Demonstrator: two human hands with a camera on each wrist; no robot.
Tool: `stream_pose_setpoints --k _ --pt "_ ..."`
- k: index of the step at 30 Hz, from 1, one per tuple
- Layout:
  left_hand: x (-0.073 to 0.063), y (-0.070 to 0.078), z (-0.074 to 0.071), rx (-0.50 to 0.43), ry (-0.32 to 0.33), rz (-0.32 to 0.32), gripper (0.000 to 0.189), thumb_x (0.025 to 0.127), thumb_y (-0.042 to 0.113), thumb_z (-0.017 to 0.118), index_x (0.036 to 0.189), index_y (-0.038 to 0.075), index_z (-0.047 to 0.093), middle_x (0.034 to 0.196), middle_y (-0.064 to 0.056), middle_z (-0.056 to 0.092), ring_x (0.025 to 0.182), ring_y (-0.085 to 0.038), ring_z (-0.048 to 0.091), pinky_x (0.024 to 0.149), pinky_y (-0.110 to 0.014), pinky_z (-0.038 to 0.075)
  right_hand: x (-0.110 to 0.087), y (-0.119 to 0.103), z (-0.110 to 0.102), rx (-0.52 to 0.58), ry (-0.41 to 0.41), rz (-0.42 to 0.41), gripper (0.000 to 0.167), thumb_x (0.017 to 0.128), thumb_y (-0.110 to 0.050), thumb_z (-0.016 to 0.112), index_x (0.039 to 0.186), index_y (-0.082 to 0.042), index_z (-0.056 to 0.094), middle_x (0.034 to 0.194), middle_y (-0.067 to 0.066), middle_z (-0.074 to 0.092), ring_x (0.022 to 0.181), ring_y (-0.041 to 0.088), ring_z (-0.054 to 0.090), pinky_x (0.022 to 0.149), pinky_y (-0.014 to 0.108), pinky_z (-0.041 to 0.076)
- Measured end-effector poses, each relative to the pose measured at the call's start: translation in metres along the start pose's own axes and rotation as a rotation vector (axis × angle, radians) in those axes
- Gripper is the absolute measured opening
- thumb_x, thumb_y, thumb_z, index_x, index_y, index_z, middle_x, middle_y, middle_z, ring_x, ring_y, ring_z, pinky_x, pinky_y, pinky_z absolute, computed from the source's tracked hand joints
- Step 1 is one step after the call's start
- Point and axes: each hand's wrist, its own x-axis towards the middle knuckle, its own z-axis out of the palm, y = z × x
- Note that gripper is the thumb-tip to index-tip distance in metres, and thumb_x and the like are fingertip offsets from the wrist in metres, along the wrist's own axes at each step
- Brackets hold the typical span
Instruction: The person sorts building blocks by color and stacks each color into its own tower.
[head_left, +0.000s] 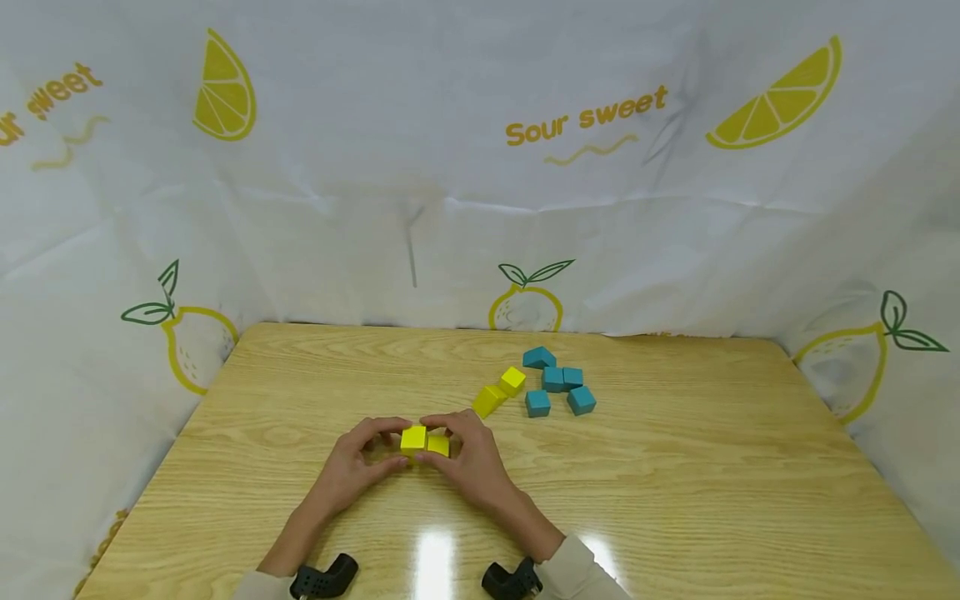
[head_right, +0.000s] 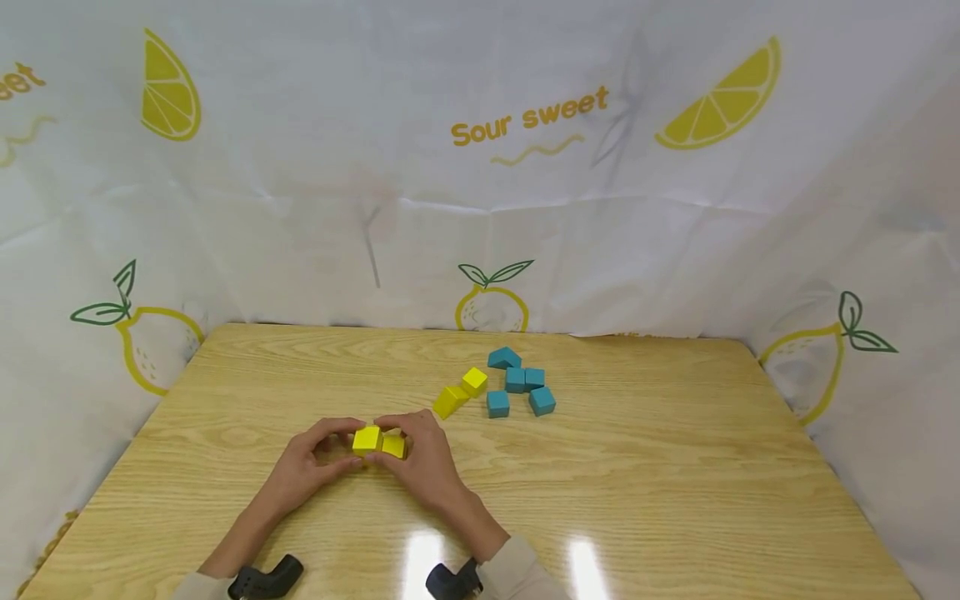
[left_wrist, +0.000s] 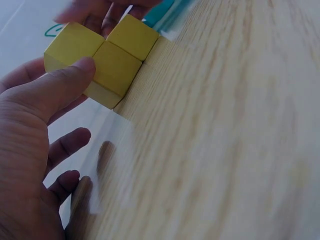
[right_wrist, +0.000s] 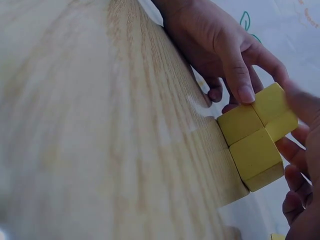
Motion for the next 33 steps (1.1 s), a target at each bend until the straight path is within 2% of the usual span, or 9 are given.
stream_pose_setpoints --k 4,7,11,19,26,33 --pt "-0.001 0.0 -0.002 -0.01 -0.002 0.0 0.047 0.08 0.017 0.078 0.123 0.027 0.062 0.102 0.004 0.06 0.088 -0.014 0.054 0.072 -0.03 0.045 -0.001 -0.002 -0.003 0.054 0.017 -0.005 0.045 0.088 -0.037 0.069 0.125 -0.014 0.062 0.11 -0.003 0.063 0.092 0.018 0.05 0.078 0.033 0.042" --pt "-0.002 0.0 -0.003 -0.014 -0.003 0.0 0.047 0.08 0.018 0.079 0.123 0.028 0.062 0.101 0.004 0.06 0.087 -0.013 0.054 0.072 -0.029 0.044 0.0 -0.001 -0.007 0.062 0.057 -0.005 0.041 0.091 -0.037 0.066 0.124 -0.013 0.063 0.109 -0.003 0.064 0.091 0.018 0.049 0.077 0.034 0.042" --pt "-0.002 -0.001 -0.003 -0.013 -0.011 0.01 0.047 0.08 0.018 0.078 0.124 0.027 0.062 0.102 0.004 0.061 0.087 -0.014 0.054 0.072 -0.029 0.044 0.002 0.004 -0.012 0.019 0.115 -0.016 0.035 0.093 -0.034 0.064 0.121 -0.012 0.065 0.107 -0.005 0.064 0.086 0.016 0.049 0.073 0.032 0.041" --pt "-0.002 -0.003 -0.002 -0.021 -0.005 0.038 0.048 0.079 0.014 0.079 0.124 0.024 0.062 0.102 0.006 0.06 0.087 -0.015 0.055 0.071 -0.028 0.044 0.008 0.019 -0.027 -0.008 0.234 -0.056 0.03 0.094 -0.026 0.063 0.116 -0.006 0.066 0.102 0.0 0.066 0.072 0.012 0.049 0.054 0.022 0.038" --pt "0.0 -0.002 -0.001 -0.031 -0.003 0.041 0.049 0.079 0.015 0.079 0.124 0.025 0.062 0.101 0.008 0.06 0.087 -0.013 0.054 0.071 -0.027 0.044 0.012 0.033 -0.044 0.016 0.348 -0.017 0.026 0.092 -0.017 0.066 0.115 -0.003 0.065 0.1 0.005 0.065 0.074 0.014 0.052 0.06 0.024 0.045" --pt "0.0 0.0 0.0 -0.026 -0.005 0.024 0.048 0.079 0.011 0.079 0.123 0.02 0.063 0.1 0.003 0.061 0.087 -0.018 0.055 0.072 -0.03 0.044 0.011 0.038 -0.058 -0.053 0.4 0.016 0.026 0.09 -0.017 0.069 0.115 -0.008 0.066 0.102 0.004 0.065 0.075 0.014 0.052 0.06 0.025 0.045"
